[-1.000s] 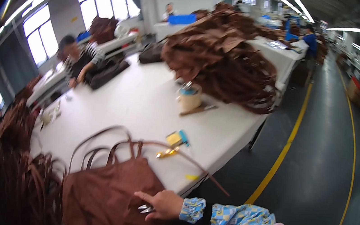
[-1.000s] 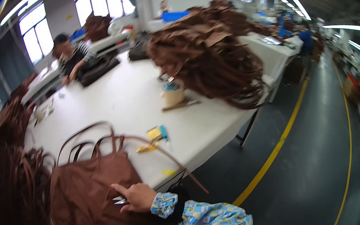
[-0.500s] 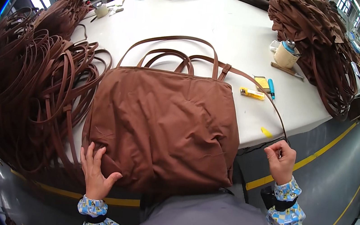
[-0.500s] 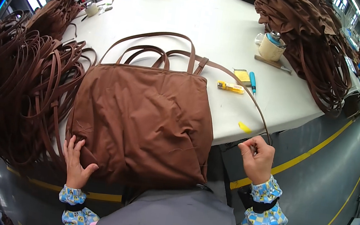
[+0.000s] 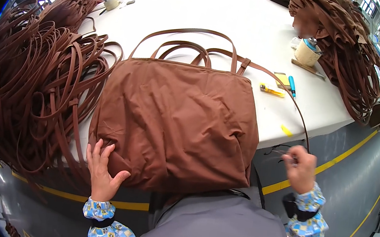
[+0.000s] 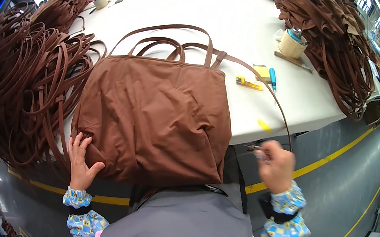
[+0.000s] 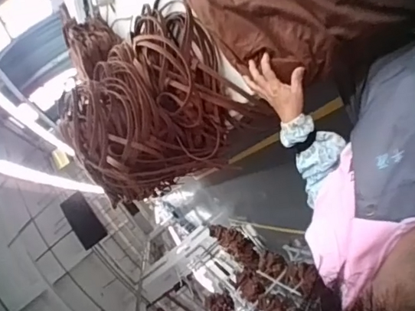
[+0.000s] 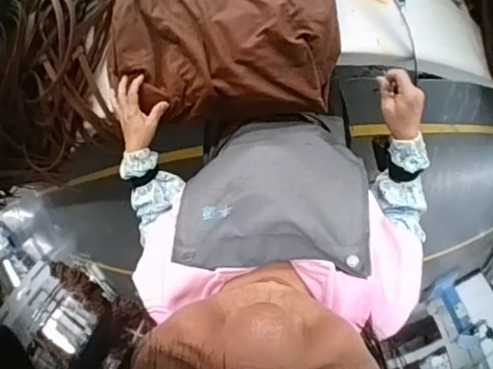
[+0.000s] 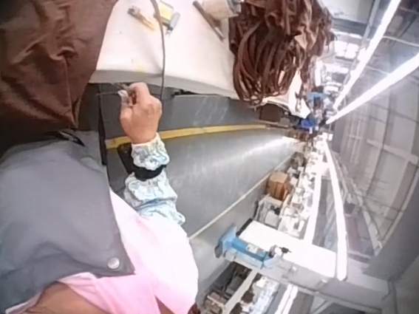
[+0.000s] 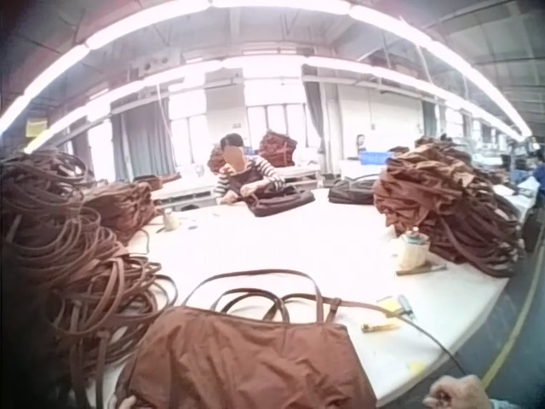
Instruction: Inspecting and finishing a leather bag by singeing loose threads and tucking edges.
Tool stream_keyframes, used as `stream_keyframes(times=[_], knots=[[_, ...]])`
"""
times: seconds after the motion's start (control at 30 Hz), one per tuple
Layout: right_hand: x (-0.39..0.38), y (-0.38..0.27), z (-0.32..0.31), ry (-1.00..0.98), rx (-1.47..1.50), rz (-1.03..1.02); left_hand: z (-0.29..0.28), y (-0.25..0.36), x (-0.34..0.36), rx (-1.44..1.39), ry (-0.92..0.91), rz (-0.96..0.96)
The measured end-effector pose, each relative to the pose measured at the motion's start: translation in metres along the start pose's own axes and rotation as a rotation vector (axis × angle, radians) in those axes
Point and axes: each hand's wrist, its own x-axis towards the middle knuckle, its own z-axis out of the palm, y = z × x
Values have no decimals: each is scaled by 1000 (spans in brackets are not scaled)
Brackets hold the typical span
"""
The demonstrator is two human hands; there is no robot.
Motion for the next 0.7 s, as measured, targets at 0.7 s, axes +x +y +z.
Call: stream_keyframes(times=[0.7], knots=[[-87,139,-77,24,-251,518,2,-11,73,31,22,9]])
